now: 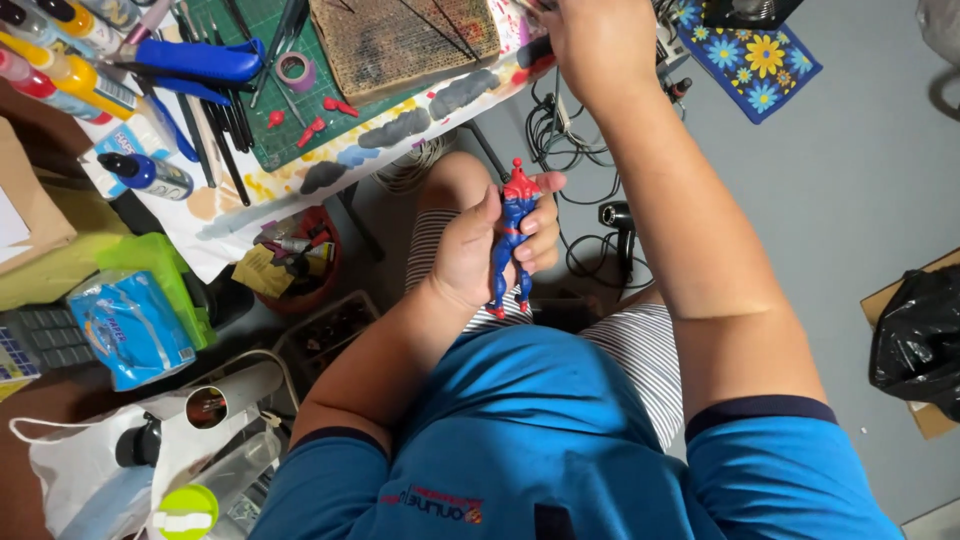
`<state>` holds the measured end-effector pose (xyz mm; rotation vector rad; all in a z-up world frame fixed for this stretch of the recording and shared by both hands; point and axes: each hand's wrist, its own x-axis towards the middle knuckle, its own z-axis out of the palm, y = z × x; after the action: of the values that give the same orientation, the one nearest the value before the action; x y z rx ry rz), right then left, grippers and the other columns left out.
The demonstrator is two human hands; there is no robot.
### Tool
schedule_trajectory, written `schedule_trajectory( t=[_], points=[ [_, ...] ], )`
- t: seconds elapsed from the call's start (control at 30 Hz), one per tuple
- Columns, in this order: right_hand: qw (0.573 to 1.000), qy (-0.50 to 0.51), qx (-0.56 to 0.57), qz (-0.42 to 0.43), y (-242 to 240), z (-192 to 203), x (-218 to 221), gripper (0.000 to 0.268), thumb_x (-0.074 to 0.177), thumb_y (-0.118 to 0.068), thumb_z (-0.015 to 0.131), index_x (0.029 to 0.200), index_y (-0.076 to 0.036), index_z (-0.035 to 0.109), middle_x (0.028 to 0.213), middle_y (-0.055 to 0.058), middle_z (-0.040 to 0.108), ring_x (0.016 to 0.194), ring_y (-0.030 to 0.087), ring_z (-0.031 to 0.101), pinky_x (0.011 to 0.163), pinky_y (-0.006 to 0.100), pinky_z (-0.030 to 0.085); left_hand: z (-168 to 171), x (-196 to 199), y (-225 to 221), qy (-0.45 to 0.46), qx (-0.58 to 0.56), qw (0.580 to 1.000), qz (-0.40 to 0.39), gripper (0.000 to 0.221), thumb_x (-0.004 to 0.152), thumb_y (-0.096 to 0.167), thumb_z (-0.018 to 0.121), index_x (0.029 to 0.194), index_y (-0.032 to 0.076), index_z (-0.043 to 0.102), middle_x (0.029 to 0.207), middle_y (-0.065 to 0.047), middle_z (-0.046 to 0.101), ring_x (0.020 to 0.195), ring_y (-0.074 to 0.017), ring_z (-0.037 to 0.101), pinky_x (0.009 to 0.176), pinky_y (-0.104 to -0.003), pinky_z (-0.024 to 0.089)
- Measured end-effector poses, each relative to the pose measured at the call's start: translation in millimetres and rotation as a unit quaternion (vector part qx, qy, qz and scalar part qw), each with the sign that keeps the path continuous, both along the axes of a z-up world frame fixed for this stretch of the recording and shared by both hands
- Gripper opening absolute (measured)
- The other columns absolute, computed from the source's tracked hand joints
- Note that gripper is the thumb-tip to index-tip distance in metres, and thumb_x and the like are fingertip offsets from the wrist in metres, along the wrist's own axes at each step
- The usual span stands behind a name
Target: Repairing and testing the articulation of a Spider-Man action figure using a wooden stick to adjust joints.
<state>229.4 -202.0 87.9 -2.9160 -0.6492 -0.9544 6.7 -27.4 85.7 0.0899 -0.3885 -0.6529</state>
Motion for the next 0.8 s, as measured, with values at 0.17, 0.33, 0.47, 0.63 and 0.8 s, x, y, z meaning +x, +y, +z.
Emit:
schedule_trajectory(
  t=[0.17,0.33,0.47,0.63,0.8],
  points=[
    [0.91,0.182,0.344,0.144,-25,7,-90,0.03,0.114,-0.027,0.064,0.09,-0.009,0.066,0.08,-0.001,0.056,0.077,0.015,0.05,0.07,0.035,0.04,-1,-1,-4,-0.09,0.123,0.964,0.219,0.051,0.106,0.043,0.063,0.135,0.002,0.054,0.098,-0.007,0.052,0.092,-0.0227,0.052,0.091,-0.036,0.043],
    [0.769,0.326,0.52,0.178,-52,-30,-200,0.023,0.092,-0.016,0.082,0.111,-0.005,0.075,0.075,0.001,0.052,0.078,0.012,0.051,0.079,0.031,0.048,-34,13,-21,-0.235,0.205,0.881,0.357,0.044,0.109,0.03,0.051,0.136,-0.004,0.042,0.102,-0.016,0.054,0.116,-0.0338,0.057,0.114,-0.049,0.033],
    [0.838,0.21,0.459,0.205,-41,-2,-247,0.053,0.077,-0.02,0.096,0.118,0.003,0.072,0.085,0.014,0.061,0.074,0.028,0.062,0.071,0.042,0.05,-22,7,-49,-0.331,0.262,0.808,0.411,0.035,0.104,0.021,0.063,0.125,-0.003,0.05,0.104,-0.016,0.066,0.13,-0.0388,0.055,0.124,-0.058,0.021],
    [0.908,0.091,0.347,0.216,-70,-16,-251,0.034,0.097,-0.025,0.076,0.119,0.001,0.074,0.079,0.013,0.058,0.068,0.037,0.059,0.063,0.046,0.05,0,-3,-65,-0.398,0.28,0.788,0.377,0.027,0.101,0.015,0.067,0.12,0.003,0.053,0.115,-0.015,0.07,0.142,-0.0372,0.044,0.124,-0.052,0.025],
    [0.963,-0.058,0.159,0.21,-111,1,-239,0.035,0.099,-0.018,0.068,0.125,0.004,0.075,0.079,0.014,0.057,0.065,0.034,0.056,0.061,0.046,0.047,7,-13,-55,-0.427,0.316,0.776,0.34,0.064,0.093,0.026,0.082,0.144,0.008,0.048,0.162,-0.018,0.041,0.16,-0.0352,0.018,0.131,-0.052,0.015]
  ],
)
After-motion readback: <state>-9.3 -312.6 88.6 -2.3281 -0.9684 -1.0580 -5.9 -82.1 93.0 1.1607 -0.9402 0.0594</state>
